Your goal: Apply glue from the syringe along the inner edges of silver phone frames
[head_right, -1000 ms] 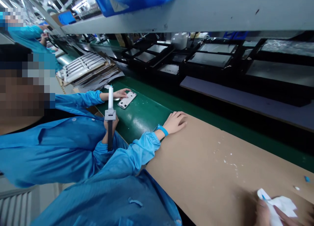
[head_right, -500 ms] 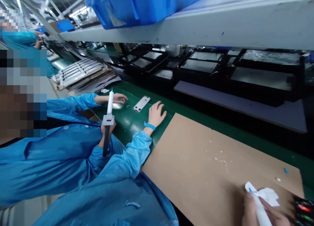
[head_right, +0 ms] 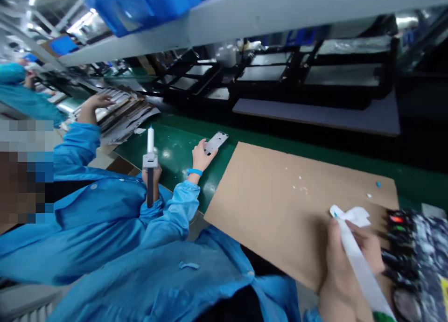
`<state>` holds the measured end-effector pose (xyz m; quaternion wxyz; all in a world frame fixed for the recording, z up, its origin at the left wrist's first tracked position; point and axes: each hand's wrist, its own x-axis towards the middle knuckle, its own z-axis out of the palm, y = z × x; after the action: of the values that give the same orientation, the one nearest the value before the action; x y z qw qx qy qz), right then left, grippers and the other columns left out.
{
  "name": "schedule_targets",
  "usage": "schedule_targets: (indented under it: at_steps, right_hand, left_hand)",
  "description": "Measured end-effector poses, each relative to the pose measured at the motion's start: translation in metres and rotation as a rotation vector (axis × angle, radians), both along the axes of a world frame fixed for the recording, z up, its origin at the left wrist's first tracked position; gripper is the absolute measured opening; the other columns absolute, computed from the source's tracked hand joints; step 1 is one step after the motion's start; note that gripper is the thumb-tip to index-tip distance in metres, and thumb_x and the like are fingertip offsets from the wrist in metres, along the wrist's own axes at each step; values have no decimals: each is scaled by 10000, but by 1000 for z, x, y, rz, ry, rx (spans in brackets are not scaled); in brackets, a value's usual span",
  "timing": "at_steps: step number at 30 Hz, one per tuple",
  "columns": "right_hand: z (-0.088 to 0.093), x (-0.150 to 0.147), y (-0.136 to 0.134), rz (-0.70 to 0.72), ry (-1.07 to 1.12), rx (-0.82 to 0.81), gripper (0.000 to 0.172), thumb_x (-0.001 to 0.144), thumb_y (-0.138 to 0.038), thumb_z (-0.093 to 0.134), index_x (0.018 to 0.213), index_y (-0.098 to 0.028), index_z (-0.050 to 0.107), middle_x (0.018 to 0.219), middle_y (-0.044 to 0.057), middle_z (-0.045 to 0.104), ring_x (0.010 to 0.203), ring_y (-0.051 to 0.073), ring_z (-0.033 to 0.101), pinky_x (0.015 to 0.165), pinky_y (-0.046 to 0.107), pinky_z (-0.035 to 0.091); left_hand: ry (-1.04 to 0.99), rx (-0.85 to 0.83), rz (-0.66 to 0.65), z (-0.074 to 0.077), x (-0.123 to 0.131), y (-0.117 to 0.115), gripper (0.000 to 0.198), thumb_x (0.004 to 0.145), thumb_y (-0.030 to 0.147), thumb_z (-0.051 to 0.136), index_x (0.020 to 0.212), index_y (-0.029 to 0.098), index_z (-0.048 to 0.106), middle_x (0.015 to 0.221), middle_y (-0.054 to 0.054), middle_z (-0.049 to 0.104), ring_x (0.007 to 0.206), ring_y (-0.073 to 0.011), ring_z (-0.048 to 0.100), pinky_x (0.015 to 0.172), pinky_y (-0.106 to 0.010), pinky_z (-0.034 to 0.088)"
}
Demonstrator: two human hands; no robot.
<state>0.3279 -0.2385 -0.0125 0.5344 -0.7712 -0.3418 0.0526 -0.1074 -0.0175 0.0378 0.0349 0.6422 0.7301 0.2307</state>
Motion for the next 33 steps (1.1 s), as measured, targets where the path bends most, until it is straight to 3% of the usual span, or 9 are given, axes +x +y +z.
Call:
schedule_targets:
  at_steps: [6,9,11,13,15,18,23,28,33]
  right_hand:
    - [8,-3,1,3,-107,82,498,850,-762,804,951,-285,705,964,202,775,821,389,762,745,545,592]
    - [15,-4,-7,-11,-60,47,539,941,-745,731,1060,-220,708,981,143,762,846,326,743,765,455,601]
    - [15,-3,-11,-27,-48,18,534,980,-708,722,1116,-192,716,970,108,757,834,290,727,782,413,594]
    - [12,-1,-12,-50,-61,1,522,983,-681,731,1119,-178,729,944,94,755,803,268,709,763,384,571]
    - [7,0,-12,-44,-69,-3,511,979,-667,734,1106,-173,736,928,93,754,776,256,696,732,364,545]
    - [-1,-1,-11,7,-62,-21,480,978,-642,738,1103,-179,747,879,69,749,733,241,683,708,347,519]
    - [0,-7,-15,-178,-141,-75,481,967,-655,682,1058,-188,751,917,114,787,768,277,725,721,371,540]
    - [5,-7,-14,-116,-164,-189,471,945,-685,638,962,-221,712,815,85,753,704,271,698,684,366,536]
    - [2,-6,-15,-154,-188,-213,434,931,-647,650,977,-220,714,861,94,772,737,281,724,716,390,562]
  left_hand:
    - [-130,-221,-770,-5,75,-58,860,925,481,865,1668,256,494,1659,-106,670,1543,-322,605,1365,-512,394]
    - [-88,-326,-1002,-5,96,-67,803,972,422,757,1711,281,478,1736,-83,604,1634,-322,526,1464,-582,222]
    - [-51,-299,-1035,-9,103,-66,794,975,330,667,1735,260,450,1820,-96,494,1702,-324,436,1470,-599,201]
    - [-23,-237,-932,-13,111,-63,749,982,326,630,1705,207,475,1838,-144,443,1693,-355,429,1416,-588,328]
    - [28,-205,-762,-17,122,-62,716,1018,445,651,1659,158,511,1747,-213,520,1587,-414,519,1309,-599,452]
    - [142,-200,-644,-21,140,-61,797,1031,604,687,1641,118,527,1575,-259,637,1442,-465,600,1236,-638,472]
    - [84,-197,-830,-30,160,-49,732,1072,562,681,1676,190,501,1572,-188,686,1439,-403,621,1292,-592,419]
    - [-113,-279,-1081,-45,161,-38,792,1039,494,761,1740,305,445,1703,-96,634,1539,-348,601,1303,-552,467]
    - [-154,-236,-1081,-48,157,-43,765,1026,553,752,1698,270,521,1665,-102,663,1531,-356,611,1329,-563,442]
